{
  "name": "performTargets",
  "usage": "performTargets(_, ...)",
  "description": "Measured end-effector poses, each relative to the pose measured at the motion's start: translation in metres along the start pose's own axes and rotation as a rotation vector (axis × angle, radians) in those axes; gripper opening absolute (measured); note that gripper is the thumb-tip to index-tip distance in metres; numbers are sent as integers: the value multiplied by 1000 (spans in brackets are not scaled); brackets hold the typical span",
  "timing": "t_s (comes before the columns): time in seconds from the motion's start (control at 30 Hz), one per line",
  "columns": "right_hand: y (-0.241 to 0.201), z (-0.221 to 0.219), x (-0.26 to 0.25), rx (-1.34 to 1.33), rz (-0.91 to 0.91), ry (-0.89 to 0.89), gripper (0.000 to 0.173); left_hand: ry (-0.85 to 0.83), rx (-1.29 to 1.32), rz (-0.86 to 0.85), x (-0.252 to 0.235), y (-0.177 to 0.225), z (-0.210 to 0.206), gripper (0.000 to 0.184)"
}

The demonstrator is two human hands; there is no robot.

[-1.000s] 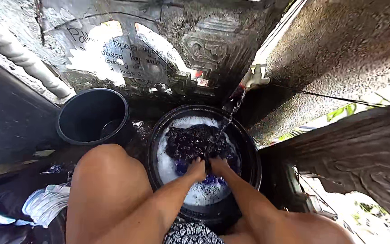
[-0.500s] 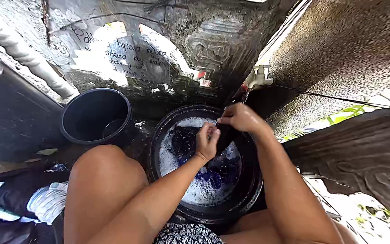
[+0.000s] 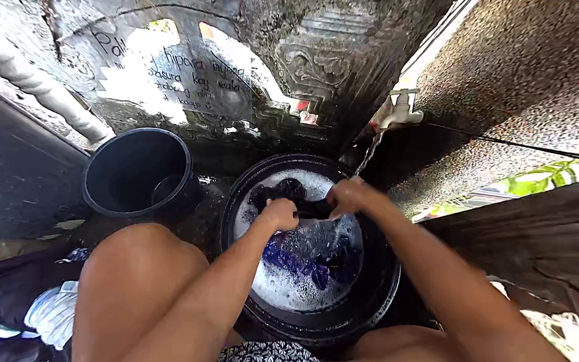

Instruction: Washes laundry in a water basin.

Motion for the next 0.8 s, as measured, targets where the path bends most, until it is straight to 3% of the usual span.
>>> performTargets(0.1, -34, -114, -73, -43, 147, -152, 51, -227, -51, 35, -25, -17, -63, 48)
performTargets(0.2, -47, -178, -109, -40, 158, -278, 48, -412, -40, 98, -46, -55, -102, 57)
performTargets(0.27, -45, -196, -115, -101, 73, -299, 43, -437, -32, 129, -58, -84, -113, 58)
performTargets(0.33, -53, -204, -104, -237, -50, -325, 49, -407, -25, 233, -51, -96, -123, 57)
performTargets(0.43, -81, -230, -80, -440, -286, -280, 56, -378, -6, 339, -22, -81, -149, 53)
performTargets(0.5, -96, -243, -67, -472, -301, -230, 56, -449, -53, 313, -17, -66, -152, 47)
performTargets(0.6, -99, -223, -55, -359, -61, -389, 61, -538, -73, 168, -39, -23, -105, 43)
performTargets(0.67, -86, -204, -58, -408, 14, -396, 59, -462, 19, -8, -46, 24, -41, 47)
performTargets(0.8, -49, -138, -40, -959, -26, -166, 60, -225, 268, -350, 0, 108, 120, 42)
Point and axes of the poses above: each hand's wrist, its own x-axis away from the middle knuckle, its own z-axis out of the back of the hand, y = z × x, the point moved 5 cm from there along -x, towards the middle knuckle, and after that the axes turned 12 degrees about x, right-handed, at the moved point
